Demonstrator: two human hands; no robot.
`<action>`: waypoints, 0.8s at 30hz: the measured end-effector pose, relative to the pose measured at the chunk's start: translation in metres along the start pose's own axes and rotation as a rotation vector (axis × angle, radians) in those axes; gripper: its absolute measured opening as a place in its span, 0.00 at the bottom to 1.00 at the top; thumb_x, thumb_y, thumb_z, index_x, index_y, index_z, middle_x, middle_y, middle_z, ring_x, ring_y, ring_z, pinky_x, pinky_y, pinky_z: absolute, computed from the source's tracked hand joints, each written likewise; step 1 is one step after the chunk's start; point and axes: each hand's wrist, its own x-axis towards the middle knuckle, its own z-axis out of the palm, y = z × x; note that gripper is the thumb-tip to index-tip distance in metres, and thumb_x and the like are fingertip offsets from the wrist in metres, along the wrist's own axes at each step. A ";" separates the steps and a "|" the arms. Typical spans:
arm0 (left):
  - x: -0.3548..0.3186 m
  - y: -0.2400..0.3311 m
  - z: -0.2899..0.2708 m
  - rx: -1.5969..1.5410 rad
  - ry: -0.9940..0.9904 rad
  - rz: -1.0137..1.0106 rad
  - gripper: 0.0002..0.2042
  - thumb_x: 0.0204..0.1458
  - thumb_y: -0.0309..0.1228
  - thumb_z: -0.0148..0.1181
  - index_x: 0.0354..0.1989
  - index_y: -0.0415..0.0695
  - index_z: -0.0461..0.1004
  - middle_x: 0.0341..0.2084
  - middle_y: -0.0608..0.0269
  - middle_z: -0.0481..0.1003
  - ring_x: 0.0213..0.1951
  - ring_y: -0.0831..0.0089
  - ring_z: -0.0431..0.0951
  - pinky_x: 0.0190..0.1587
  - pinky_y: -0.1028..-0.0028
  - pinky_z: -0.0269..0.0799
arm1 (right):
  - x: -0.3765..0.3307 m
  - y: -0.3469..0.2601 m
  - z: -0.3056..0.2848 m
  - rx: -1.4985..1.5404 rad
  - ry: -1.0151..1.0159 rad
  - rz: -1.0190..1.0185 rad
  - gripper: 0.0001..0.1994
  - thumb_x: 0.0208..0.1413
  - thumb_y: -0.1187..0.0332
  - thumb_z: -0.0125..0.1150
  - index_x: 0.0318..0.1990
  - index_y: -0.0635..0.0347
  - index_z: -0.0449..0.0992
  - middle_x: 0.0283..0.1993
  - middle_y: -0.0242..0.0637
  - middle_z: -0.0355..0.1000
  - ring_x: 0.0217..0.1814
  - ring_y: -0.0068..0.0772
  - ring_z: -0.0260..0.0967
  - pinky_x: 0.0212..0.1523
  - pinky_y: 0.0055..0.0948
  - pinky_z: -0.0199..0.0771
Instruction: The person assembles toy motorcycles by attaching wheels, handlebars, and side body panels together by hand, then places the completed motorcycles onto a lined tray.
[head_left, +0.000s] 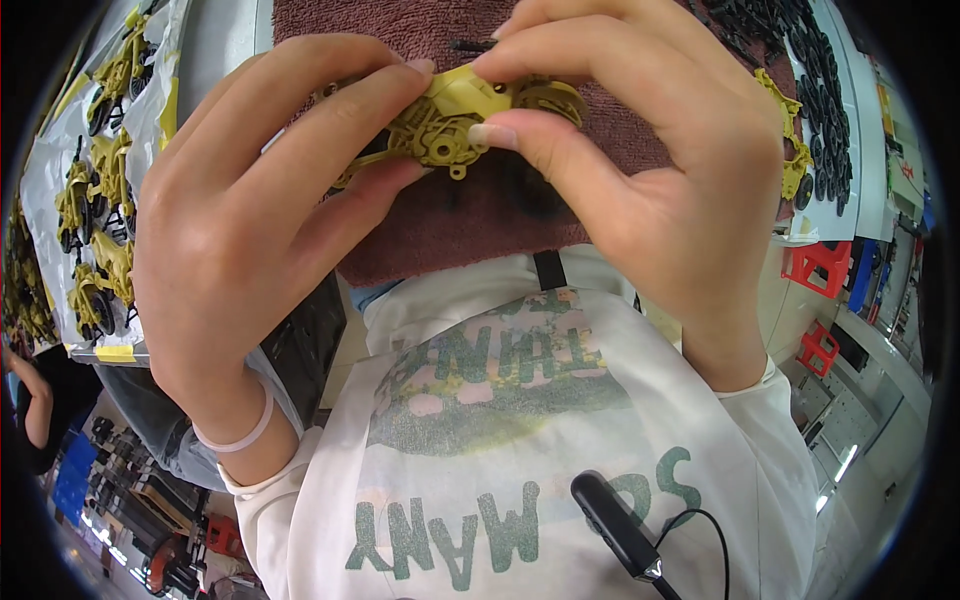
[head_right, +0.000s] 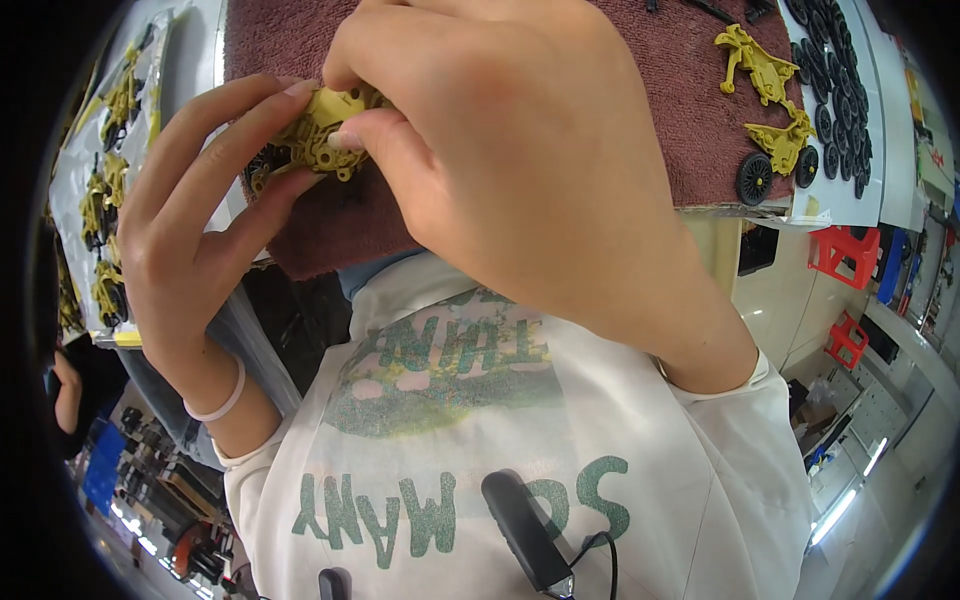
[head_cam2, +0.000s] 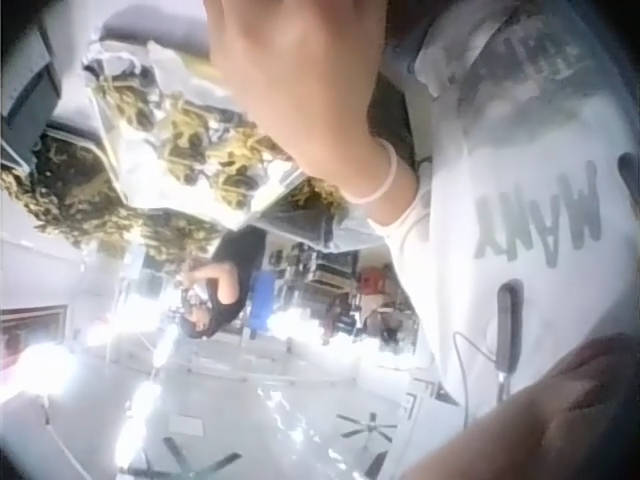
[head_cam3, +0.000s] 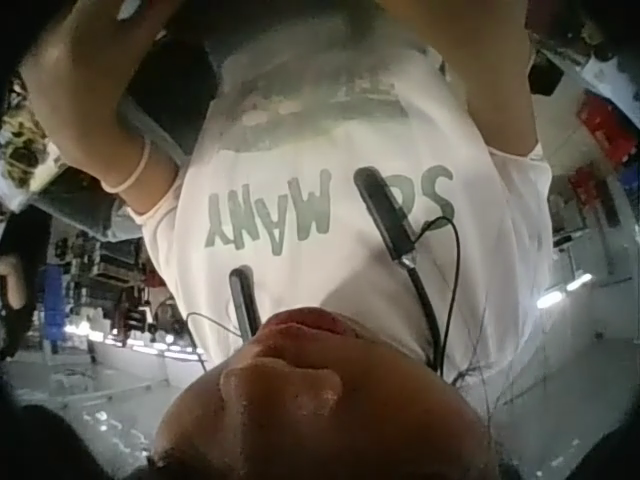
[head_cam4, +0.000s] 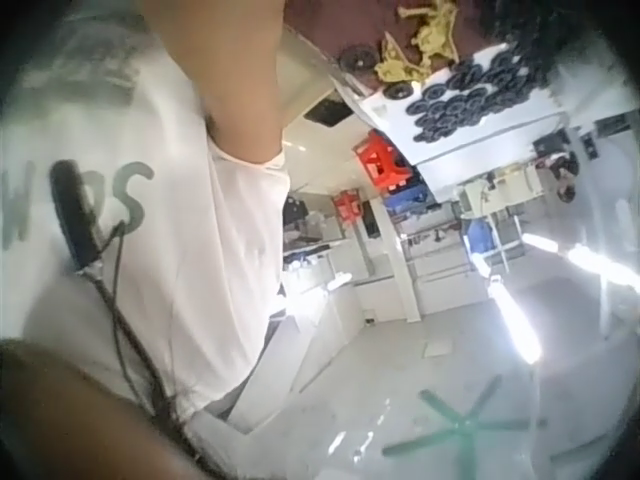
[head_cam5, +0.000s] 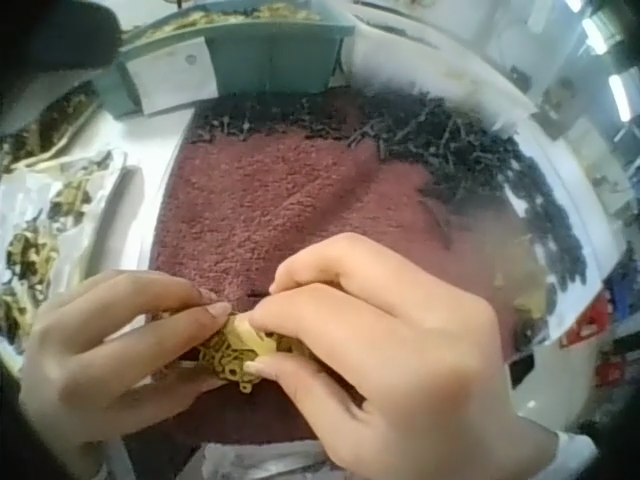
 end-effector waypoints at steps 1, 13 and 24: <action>0.000 -0.001 0.001 -0.016 -0.009 -0.012 0.21 0.37 0.20 0.70 0.45 0.40 0.80 0.44 0.58 0.78 0.43 0.62 0.80 0.43 0.69 0.77 | 0.000 0.001 0.003 -0.039 0.014 -0.019 0.13 0.49 0.78 0.68 0.43 0.66 0.78 0.41 0.41 0.76 0.43 0.27 0.74 0.44 0.24 0.73; 0.000 -0.003 0.004 -0.111 -0.053 -0.140 0.19 0.42 0.25 0.66 0.47 0.41 0.79 0.45 0.57 0.76 0.45 0.60 0.77 0.47 0.67 0.72 | -0.014 -0.009 0.024 -0.115 0.199 0.162 0.19 0.45 0.77 0.73 0.45 0.61 0.75 0.40 0.32 0.75 0.40 0.21 0.71 0.42 0.20 0.70; -0.003 0.012 0.003 -0.235 0.014 -0.293 0.20 0.38 0.21 0.67 0.44 0.37 0.75 0.42 0.56 0.75 0.46 0.60 0.76 0.50 0.68 0.70 | -0.027 0.004 0.031 0.455 0.265 0.239 0.38 0.42 0.88 0.68 0.61 0.65 0.55 0.51 0.48 0.69 0.53 0.33 0.71 0.57 0.30 0.72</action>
